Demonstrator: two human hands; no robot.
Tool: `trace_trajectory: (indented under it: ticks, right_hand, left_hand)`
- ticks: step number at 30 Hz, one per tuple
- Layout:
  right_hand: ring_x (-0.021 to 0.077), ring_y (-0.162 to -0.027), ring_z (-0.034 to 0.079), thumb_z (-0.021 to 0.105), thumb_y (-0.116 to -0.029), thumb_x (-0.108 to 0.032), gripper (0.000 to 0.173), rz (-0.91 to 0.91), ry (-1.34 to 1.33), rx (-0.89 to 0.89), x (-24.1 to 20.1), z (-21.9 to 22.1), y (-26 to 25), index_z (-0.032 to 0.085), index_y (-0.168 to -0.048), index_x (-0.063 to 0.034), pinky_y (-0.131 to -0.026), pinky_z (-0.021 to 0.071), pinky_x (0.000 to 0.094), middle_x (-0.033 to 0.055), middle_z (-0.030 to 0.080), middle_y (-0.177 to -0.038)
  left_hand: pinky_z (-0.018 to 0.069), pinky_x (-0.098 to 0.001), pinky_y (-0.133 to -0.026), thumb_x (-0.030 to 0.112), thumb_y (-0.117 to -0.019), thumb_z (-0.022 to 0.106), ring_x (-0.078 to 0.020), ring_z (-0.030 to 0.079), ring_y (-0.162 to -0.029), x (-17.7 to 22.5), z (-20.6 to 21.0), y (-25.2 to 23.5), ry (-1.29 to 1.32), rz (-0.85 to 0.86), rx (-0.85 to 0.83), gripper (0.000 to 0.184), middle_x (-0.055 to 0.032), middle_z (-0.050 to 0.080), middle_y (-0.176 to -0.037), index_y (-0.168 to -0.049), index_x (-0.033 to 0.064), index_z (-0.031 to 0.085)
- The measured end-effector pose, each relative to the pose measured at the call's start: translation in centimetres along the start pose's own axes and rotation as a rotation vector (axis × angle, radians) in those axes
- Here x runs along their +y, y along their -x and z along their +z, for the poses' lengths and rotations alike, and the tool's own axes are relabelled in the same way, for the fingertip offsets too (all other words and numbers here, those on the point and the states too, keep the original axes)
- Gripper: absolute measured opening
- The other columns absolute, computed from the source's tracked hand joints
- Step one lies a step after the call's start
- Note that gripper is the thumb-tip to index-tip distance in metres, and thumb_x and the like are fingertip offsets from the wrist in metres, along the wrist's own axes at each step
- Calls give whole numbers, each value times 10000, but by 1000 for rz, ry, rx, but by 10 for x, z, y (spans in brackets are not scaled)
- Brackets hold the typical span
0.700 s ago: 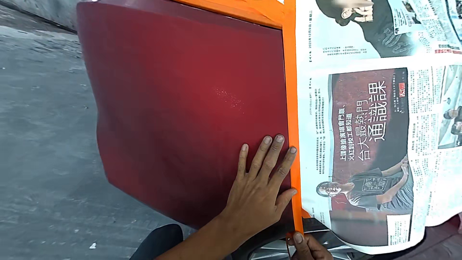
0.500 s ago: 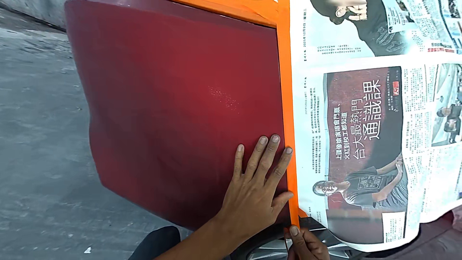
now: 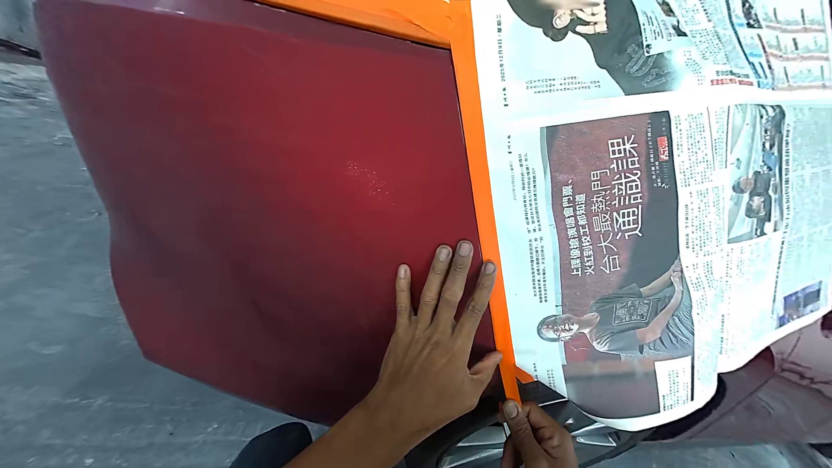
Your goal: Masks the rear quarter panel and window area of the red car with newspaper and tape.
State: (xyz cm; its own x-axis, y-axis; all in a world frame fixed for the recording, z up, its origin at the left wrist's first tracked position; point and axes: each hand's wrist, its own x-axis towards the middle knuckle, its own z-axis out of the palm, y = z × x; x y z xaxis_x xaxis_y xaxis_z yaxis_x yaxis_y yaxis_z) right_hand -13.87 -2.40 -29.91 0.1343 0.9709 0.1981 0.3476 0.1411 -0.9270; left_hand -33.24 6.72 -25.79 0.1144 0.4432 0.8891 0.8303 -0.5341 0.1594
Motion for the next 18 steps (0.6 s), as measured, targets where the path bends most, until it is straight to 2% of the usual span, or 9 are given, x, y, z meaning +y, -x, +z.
trace_trajectory:
  ticks: [5, 10, 18]
  right_hand:
    - [86, -451, 589, 548, -1061, -164, 234, -2, 30, 24, 0, -2, -1, 692, -971, -3, -428, 508, 256, 23, 637, -577]
    - [85, -453, 597, 558, -1056, -181, 226, -61, 151, 60, 4, -13, -1, 699, -1012, -10, -435, 524, 267, 2, 633, -570]
    - [97, -442, 592, 569, -1050, -256, 271, 18, 242, 101, -5, -13, -11, 731, -970, -53, -428, 502, 277, 0, 634, -554]
  left_hand:
    - [-25, -666, -1219, 730, -827, 591, -280, -29, -1594, 1, 1, 0, -24, -8, 25, 1071, -76, 5, -1735, -1659, 197, 177]
    - [-24, -685, -1211, 703, -861, 578, -275, -16, -1595, 4, 3, 3, -34, -6, 39, 1027, -73, 27, -1735, -1657, 185, 186]
    - [-18, -671, -1213, 712, -867, 561, -248, -4, -1596, 0, 7, 6, -24, 2, 36, 1007, -38, 36, -1737, -1657, 210, 188]
